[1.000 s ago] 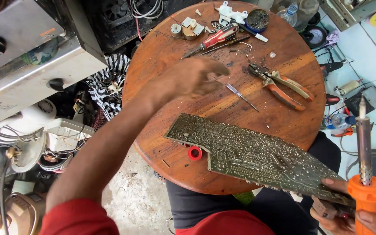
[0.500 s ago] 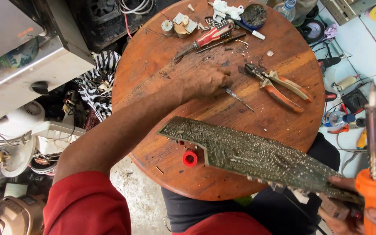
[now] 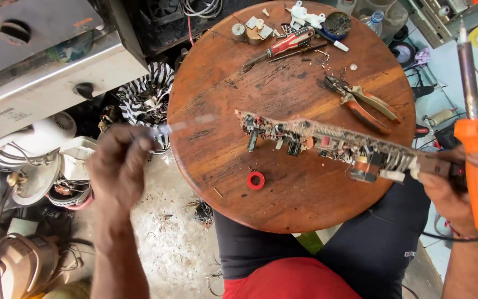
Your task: The person uses a soldering iron to work on a green circuit board placed on a round wooden table. They hold the board with one hand and apply the soldering iron to various points on the board's surface, occasionally flipping the board to access different sides.
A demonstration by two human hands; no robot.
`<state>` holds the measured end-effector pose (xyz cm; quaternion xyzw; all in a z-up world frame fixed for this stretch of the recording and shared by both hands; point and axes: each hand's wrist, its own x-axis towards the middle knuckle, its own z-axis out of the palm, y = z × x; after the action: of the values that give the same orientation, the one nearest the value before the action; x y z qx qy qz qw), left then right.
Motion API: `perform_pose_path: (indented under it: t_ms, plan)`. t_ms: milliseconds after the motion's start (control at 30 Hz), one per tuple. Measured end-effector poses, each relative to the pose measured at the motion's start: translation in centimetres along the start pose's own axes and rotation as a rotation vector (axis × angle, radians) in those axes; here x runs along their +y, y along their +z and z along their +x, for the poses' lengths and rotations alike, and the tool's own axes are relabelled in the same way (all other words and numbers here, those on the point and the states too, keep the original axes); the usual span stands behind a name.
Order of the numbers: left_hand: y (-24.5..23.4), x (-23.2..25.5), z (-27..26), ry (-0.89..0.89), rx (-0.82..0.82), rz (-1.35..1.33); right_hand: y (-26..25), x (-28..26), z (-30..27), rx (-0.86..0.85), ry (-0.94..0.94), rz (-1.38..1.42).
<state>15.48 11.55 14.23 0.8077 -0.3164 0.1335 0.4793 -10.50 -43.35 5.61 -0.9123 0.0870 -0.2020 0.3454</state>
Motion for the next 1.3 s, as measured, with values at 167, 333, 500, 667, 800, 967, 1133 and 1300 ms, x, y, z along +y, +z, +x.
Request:
perform_pose_path:
  t_ms: [167,333,500,667,800,967,1133,1300]
  plan:
    - [3.9,5.6,-3.3,-0.049,0.01,-0.346,-1.1,-4.4,2.9,0.082,-0.462,-0.21]
    - [7.0,6.5,-1.4,0.131,-0.091,-0.294,-1.1,-7.2,4.3,0.105,-0.554,-0.121]
    - [8.7,6.4,0.1,0.166,-0.101,-0.245,-1.3,-7.6,4.4,0.114,-0.568,-0.113]
    - [8.3,6.4,0.5,0.0,-0.089,-0.209,-1.2,-7.3,4.1,0.09,-0.551,-0.095]
    - [8.1,6.3,1.1,-0.017,-0.133,-0.232,-1.3,-6.7,4.0,0.076,-0.565,-0.108]
    - [7.9,5.6,1.4,-0.098,-0.16,-0.291,-1.0,-2.2,1.8,0.139,-0.476,-0.253]
    - [8.0,5.4,1.7,-0.081,-0.15,-0.287,-0.4,-0.8,0.8,0.088,-0.287,-0.155]
    - [8.5,5.0,2.0,-0.108,-0.159,-0.334,-0.2,1.7,-0.1,0.049,-0.084,-0.105]
